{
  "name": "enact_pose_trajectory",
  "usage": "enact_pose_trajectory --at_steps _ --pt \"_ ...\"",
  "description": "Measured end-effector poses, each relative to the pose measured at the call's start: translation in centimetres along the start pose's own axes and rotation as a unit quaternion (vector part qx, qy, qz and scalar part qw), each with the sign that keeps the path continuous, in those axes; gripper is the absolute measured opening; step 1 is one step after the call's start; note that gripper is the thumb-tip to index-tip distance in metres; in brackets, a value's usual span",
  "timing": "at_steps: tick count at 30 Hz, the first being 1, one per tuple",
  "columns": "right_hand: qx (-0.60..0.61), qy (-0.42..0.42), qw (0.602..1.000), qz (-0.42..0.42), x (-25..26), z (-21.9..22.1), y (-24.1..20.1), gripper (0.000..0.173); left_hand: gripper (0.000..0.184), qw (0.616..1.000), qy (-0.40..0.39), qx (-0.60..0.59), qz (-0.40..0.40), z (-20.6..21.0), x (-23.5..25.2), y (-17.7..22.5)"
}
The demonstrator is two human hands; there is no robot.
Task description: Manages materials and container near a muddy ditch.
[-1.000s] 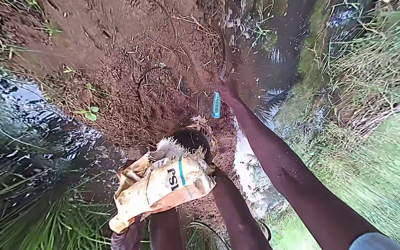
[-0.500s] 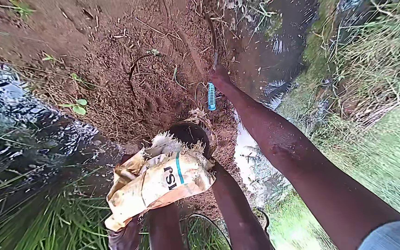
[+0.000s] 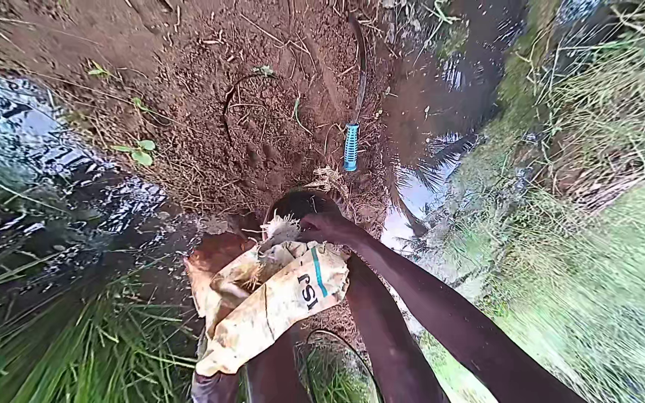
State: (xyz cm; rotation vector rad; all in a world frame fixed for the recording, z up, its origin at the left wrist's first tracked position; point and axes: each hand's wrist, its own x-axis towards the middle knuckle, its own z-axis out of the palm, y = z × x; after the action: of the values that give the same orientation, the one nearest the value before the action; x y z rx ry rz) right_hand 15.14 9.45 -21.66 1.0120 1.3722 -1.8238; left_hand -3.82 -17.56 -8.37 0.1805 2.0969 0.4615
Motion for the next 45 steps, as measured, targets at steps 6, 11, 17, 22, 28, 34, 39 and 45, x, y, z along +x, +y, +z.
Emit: enact_pose_trajectory --at_steps 6,11,17,22,28,34,39,45 --pt "0.048 0.007 0.999 -0.015 0.9 -0.4 1.1 0.035 0.062 0.971 -0.081 -0.217 0.058 -0.3 -0.4 -2.1" --pt "0.147 0.167 0.975 0.018 -1.9 -0.3 2.3 0.034 0.069 0.979 -0.090 -0.179 0.025 0.1 -0.5 -2.3" --pt "-0.094 0.062 0.994 -0.015 1.4 -0.7 1.2 0.025 0.072 0.982 -0.126 -0.107 0.089 0.2 -0.3 -2.7" --pt "-0.043 -0.031 0.994 0.092 -0.6 -1.6 -6.7 0.036 0.066 0.980 -0.141 -0.027 0.136 0.2 -1.1 -2.0" --pt "-0.007 -0.031 0.993 0.116 -1.4 1.3 -6.3 0.030 0.066 0.972 -0.145 0.070 0.171 0.0 -0.9 -2.0" --pt "0.126 0.057 0.990 0.025 -4.8 2.6 -5.8 0.036 0.057 0.967 -0.150 0.028 0.203 -0.5 -1.0 -3.3" --pt "-0.115 -0.027 0.991 -0.058 -3.9 0.3 -4.2 0.030 0.045 0.958 -0.167 0.061 0.225 -0.8 -1.3 -0.3" --pt "0.024 0.129 0.971 -0.198 -8.4 -5.2 -4.3 0.020 0.052 0.959 -0.164 0.046 0.226 -2.8 -2.9 3.1"
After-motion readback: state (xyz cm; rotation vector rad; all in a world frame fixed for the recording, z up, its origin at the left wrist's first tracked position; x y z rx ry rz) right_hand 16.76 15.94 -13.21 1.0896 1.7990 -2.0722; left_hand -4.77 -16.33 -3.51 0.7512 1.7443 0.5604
